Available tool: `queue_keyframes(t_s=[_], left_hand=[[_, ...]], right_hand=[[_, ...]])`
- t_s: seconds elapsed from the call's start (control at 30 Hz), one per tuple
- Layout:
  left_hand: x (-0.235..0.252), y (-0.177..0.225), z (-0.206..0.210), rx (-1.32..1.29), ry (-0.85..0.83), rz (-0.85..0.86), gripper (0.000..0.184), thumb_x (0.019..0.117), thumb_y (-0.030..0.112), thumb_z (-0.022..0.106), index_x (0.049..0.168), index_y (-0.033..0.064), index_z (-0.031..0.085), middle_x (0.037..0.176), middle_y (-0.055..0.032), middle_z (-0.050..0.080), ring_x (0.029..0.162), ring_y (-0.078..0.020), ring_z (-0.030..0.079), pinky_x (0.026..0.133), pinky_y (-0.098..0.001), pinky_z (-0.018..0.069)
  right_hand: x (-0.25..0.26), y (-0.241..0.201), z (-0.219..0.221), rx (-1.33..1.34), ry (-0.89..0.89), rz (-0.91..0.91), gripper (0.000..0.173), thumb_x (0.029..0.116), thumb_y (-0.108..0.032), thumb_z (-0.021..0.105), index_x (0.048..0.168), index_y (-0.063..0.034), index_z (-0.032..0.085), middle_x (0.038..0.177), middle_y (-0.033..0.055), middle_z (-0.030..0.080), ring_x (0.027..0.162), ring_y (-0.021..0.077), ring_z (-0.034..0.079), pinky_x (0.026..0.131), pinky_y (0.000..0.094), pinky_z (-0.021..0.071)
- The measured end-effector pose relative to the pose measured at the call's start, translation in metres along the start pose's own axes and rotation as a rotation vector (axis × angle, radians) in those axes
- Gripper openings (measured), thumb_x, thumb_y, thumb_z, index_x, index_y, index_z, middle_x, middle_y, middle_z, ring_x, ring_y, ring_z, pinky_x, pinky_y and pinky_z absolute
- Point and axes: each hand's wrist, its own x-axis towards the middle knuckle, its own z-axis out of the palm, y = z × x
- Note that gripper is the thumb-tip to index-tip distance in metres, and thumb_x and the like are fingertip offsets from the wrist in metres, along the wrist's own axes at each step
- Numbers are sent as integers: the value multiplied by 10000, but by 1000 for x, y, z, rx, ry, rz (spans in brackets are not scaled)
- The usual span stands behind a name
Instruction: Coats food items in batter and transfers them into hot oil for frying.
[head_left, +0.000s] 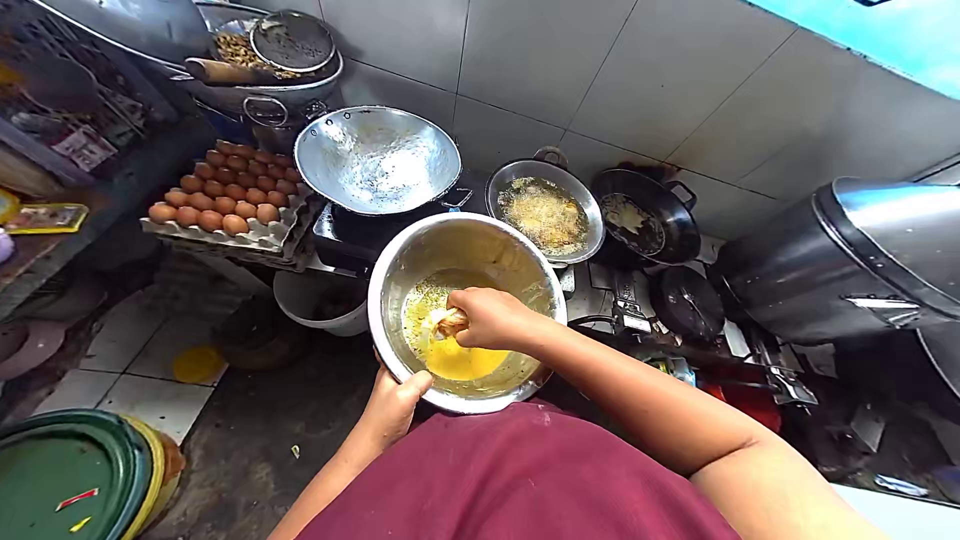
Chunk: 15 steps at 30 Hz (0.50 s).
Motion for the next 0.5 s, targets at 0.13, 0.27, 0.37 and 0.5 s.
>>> queue_keyframes(t_s=[0.13, 0.27, 0.37, 0.5], left_hand=[[9, 1, 3, -8, 45, -3, 598, 771, -115, 539, 1343, -26, 393, 1026, 11, 663, 867, 43, 669, 785, -140, 562], [19, 2, 19, -16, 96, 11, 575, 767, -114, 533, 1321, -25, 406, 1004, 25, 672, 854, 43, 673, 777, -140, 565], [30, 1, 33, -20, 144, 28, 531, 751, -104, 541, 1264, 0, 453, 946, 61, 693, 823, 50, 679, 757, -138, 573], [47, -7, 50, -36, 209, 34, 493, 738, -81, 539, 1215, 26, 477, 885, 111, 698, 787, 69, 675, 739, -136, 576]], right_hand=[[7, 11, -4, 192, -121, -56, 362, 924, -189, 720, 1232, -15, 649, 1100, 200, 685, 1027, 330, 660, 896, 562, 514], [10, 32, -17, 254, -162, -114, 360, 917, -155, 727, 1232, 1, 646, 1119, 202, 677, 1027, 307, 652, 904, 529, 506], [5, 59, -50, 475, -69, -99, 328, 923, -141, 706, 1219, -11, 649, 1084, 161, 683, 970, 230, 660, 872, 457, 535], [-3, 119, -113, 680, 94, -33, 311, 958, -133, 674, 1250, -39, 619, 1032, 134, 674, 785, 173, 643, 699, 366, 555]])
